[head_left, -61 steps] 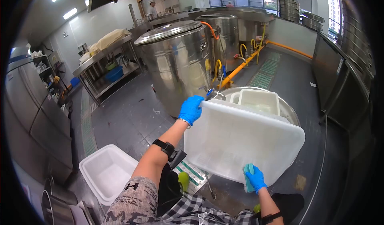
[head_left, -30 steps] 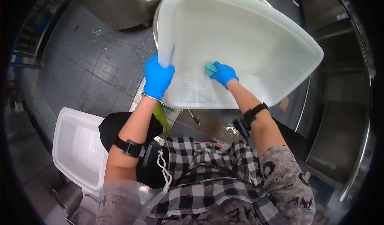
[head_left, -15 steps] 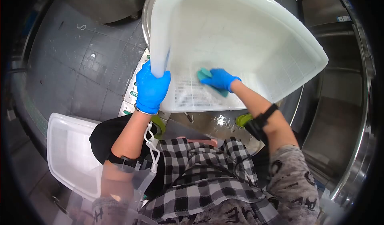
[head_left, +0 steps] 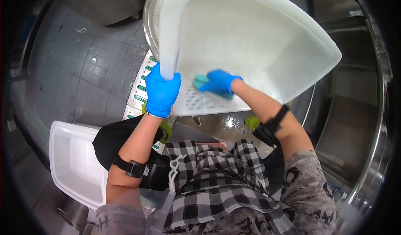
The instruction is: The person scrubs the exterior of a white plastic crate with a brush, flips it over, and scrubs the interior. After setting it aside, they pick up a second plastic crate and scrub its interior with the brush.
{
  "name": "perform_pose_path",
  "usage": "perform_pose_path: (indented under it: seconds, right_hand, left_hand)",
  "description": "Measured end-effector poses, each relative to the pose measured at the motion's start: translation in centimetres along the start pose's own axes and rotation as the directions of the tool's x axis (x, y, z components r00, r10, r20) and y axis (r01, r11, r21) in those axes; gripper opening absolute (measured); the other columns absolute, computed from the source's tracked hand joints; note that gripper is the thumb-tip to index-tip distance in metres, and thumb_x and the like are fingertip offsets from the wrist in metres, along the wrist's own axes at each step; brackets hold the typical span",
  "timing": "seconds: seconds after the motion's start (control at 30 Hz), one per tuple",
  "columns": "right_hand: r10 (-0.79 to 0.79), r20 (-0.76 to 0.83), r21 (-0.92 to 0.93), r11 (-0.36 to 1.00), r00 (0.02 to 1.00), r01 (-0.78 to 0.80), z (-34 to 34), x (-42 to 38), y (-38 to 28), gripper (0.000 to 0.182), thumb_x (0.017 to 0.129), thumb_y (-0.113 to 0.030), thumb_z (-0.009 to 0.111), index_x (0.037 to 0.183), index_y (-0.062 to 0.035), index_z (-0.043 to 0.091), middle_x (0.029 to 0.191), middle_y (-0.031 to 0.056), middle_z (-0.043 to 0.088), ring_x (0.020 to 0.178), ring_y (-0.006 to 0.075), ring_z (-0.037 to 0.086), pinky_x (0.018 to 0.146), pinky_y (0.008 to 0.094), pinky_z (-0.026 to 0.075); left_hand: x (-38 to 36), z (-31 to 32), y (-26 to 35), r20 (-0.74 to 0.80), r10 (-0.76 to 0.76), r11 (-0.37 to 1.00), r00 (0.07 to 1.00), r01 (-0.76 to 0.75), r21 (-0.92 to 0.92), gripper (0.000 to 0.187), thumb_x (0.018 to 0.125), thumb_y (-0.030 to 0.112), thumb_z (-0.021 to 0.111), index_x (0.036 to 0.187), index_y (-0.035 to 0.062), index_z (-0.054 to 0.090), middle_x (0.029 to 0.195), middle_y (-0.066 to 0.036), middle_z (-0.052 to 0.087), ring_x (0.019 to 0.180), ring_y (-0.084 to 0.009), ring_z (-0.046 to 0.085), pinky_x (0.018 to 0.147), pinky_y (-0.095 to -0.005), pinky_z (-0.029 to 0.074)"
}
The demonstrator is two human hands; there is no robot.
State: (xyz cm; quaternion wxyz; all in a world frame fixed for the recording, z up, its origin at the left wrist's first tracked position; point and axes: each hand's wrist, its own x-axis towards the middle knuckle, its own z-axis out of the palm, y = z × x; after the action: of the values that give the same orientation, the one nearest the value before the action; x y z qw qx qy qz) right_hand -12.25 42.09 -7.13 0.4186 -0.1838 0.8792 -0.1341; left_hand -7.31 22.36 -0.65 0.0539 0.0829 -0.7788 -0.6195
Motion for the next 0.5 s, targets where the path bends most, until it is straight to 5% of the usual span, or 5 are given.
perform_pose_path:
  seconds: [0.13, 0.27, 0.33, 0.43, 0.5]
  right_hand:
    - [0.119, 0.011, 0.202, 0.972, 0.993, -0.119, -1.9, 3.9, -1.7, 0.058, 0.068, -0.050, 0.053, 0.085, 0.0050, 0.056, 0.086, 0.0220, 0.057, 0.073, 0.0323, 0.058, 0.067, 0.0396, 0.046]
    - [-0.087, 0.078, -0.097, 0.991, 0.993, 0.095, 1.6, 1.5, -2.9, 0.047, 0.067, -0.049, 0.054, 0.095, -0.0112, 0.058, 0.087, 0.0212, 0.057, 0.084, 0.0330, 0.055, 0.077, 0.0405, 0.041]
    - [-0.120, 0.086, -0.118, 0.984, 0.989, 0.130, -0.6, 0.5, -3.5, 0.049, 0.068, -0.048, 0.054, 0.088, -0.0037, 0.059, 0.087, 0.0211, 0.057, 0.084, 0.0312, 0.056, 0.075, 0.0398, 0.042]
    - [0.133, -0.044, 0.177, 0.977, 0.990, -0.123, -3.0, 4.5, -3.3, 0.045, 0.068, -0.046, 0.055, 0.089, -0.0072, 0.059, 0.089, 0.0189, 0.057, 0.083, 0.0300, 0.055, 0.072, 0.0400, 0.043]
    - [0.034, -0.059, 0.148, 0.989, 0.998, -0.025, -2.1, 4.0, -4.2, 0.045, 0.068, -0.047, 0.055, 0.089, -0.0066, 0.059, 0.090, 0.0183, 0.057, 0.083, 0.0299, 0.055, 0.073, 0.0400, 0.043]
  left_hand:
    - [0.2, 0.3, -0.6, -0.065, 0.080, 0.996, 0.995, -0.082, -0.032, 0.021, 0.065, 0.005, 0.058, 0.084, -0.0018, 0.054, 0.067, -0.011, 0.058, 0.057, -0.0178, 0.057, 0.053, -0.0281, 0.045]
    - [0.4, 0.1, 0.1, -0.047, 0.128, 0.992, 0.991, -0.127, 0.025, 0.021, 0.065, 0.005, 0.058, 0.084, -0.0018, 0.054, 0.066, -0.011, 0.058, 0.057, -0.0175, 0.057, 0.053, -0.0280, 0.045]
    - [0.2, 0.5, 0.0, -0.034, 0.050, 0.999, 0.998, -0.050, -0.020, 0.021, 0.065, 0.005, 0.058, 0.084, -0.0018, 0.054, 0.066, -0.011, 0.058, 0.058, -0.0179, 0.057, 0.053, -0.0281, 0.045]
    - [0.3, 0.5, -0.5, -0.030, 0.098, 0.995, 0.995, -0.099, -0.015, 0.021, 0.065, 0.006, 0.058, 0.084, -0.0016, 0.054, 0.068, -0.012, 0.059, 0.059, -0.0185, 0.057, 0.054, -0.0287, 0.045]
    - [0.6, 0.3, -0.1, -0.041, 0.099, 0.995, 0.994, -0.100, -0.005, 0.021, 0.065, 0.006, 0.058, 0.084, -0.0016, 0.054, 0.068, -0.012, 0.059, 0.059, -0.0189, 0.057, 0.055, -0.0289, 0.045]
